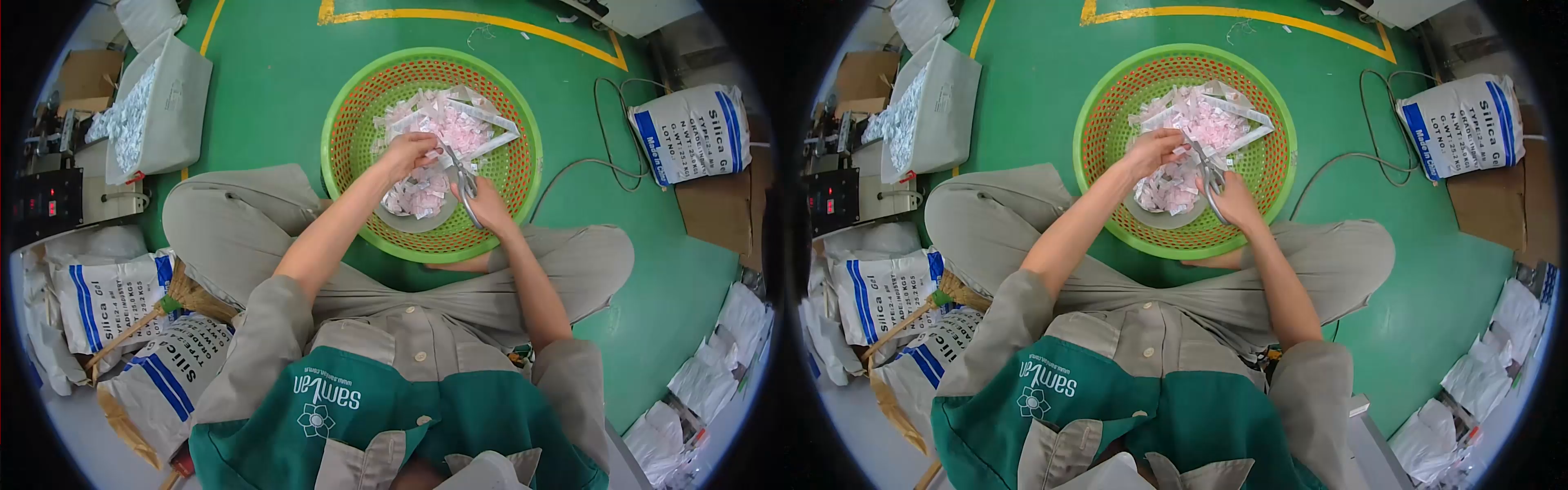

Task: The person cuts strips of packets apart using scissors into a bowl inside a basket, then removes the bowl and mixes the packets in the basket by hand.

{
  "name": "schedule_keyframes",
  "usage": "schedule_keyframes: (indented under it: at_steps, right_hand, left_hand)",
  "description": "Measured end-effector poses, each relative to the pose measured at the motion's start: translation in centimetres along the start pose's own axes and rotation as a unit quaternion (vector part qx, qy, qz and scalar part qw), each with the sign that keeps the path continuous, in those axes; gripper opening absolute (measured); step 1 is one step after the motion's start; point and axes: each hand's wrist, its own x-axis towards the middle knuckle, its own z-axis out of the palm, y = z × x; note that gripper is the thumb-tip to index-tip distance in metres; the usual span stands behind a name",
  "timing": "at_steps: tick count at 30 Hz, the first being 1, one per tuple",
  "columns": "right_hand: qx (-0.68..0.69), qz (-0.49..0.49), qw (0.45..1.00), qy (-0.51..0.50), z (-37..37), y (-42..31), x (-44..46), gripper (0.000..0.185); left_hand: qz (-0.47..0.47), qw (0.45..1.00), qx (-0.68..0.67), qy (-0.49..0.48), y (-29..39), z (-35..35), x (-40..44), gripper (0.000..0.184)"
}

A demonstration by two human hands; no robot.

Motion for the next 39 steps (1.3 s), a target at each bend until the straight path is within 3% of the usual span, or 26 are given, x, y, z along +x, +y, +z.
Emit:
schedule_keyframes:
  at_steps: [4, 7, 8, 10, 13, 16, 19, 20, 23, 24, 27, 28, 31, 32, 35, 36, 39]
  right_hand:
    - [-0.011, 0.042, 0.999, -0.027, -1.3, -1.6, -0.2, 0.068]
    - [-0.037, 0.065, 0.997, 0.013, -1.0, -0.5, 0.4, 0.069]
    - [-0.018, 0.064, 0.997, 0.024, -0.9, -0.1, 0.5, 0.069]
    - [0.019, 0.064, 0.997, 0.045, -1.1, 0.0, 0.3, 0.070]
    - [0.029, 0.046, 0.997, 0.052, -0.7, 0.8, 0.8, 0.072]
    - [-0.007, 0.037, 0.998, 0.059, -0.2, 1.3, 0.8, 0.074]
    - [-0.038, 0.037, 0.996, 0.068, 0.5, 1.7, 0.7, 0.072]
    - [-0.023, 0.029, 0.997, 0.062, 0.4, 1.8, 0.5, 0.071]
    - [-0.021, 0.039, 0.998, 0.036, 0.5, 2.3, 1.0, 0.071]
    - [-0.023, 0.038, 0.998, 0.045, 0.5, 2.2, 0.9, 0.070]
    - [-0.016, 0.036, 0.998, 0.058, 0.5, 2.0, 0.7, 0.070]
    - [-0.007, 0.033, 0.998, 0.054, 0.4, 2.0, 0.7, 0.070]
    - [-0.013, 0.037, 0.998, 0.043, 0.2, 1.9, 0.6, 0.070]
    - [-0.019, 0.039, 0.998, 0.040, 0.1, 1.9, 0.6, 0.070]
    - [-0.016, 0.052, 0.998, -0.004, -0.8, 0.3, -0.3, 0.070]
    - [-0.021, 0.043, 0.999, -0.001, -0.5, 0.8, -0.2, 0.070]
    - [-0.026, 0.025, 0.999, -0.010, 0.5, 2.1, 0.3, 0.069]
  left_hand:
    - [0.010, 0.998, 0.056, 0.004, -0.2, 0.5, 0.0, 0.034]
    - [0.103, 0.985, 0.121, 0.068, -0.9, 0.5, 0.5, 0.041]
    - [0.163, 0.953, 0.240, 0.093, -1.4, 0.2, 0.6, 0.042]
    - [0.273, 0.834, 0.460, 0.136, -2.8, -0.6, 0.8, 0.044]
    - [0.267, 0.720, 0.640, -0.027, -6.0, -1.8, 0.4, 0.053]
    - [0.354, 0.594, 0.713, -0.114, -10.4, -2.4, -1.2, 0.047]
    - [0.325, 0.474, 0.814, -0.088, -11.2, -3.2, -2.8, 0.036]
    - [0.286, 0.465, 0.835, -0.067, -11.1, -3.4, -2.8, 0.032]
    - [0.230, 0.504, 0.830, -0.069, -10.4, -4.6, -2.0, 0.028]
    - [0.164, 0.576, 0.797, -0.080, -9.6, -4.7, -1.3, 0.029]
    - [0.114, 0.734, 0.670, -0.007, -8.6, -4.9, -1.0, 0.036]
    - [0.105, 0.768, 0.631, 0.015, -8.1, -5.0, -0.7, 0.044]
    - [0.099, 0.847, 0.522, 0.036, -7.1, -5.4, 0.4, 0.040]
    - [0.013, 0.862, 0.507, 0.010, -6.4, -5.6, 1.1, 0.038]
    - [-0.029, 0.971, 0.238, 0.017, -5.4, -4.7, 0.8, 0.034]
    - [-0.034, 0.976, 0.211, -0.031, -4.1, -3.9, 0.1, 0.033]
    - [-0.033, 0.978, 0.203, -0.026, -2.7, -3.7, 0.0, 0.041]
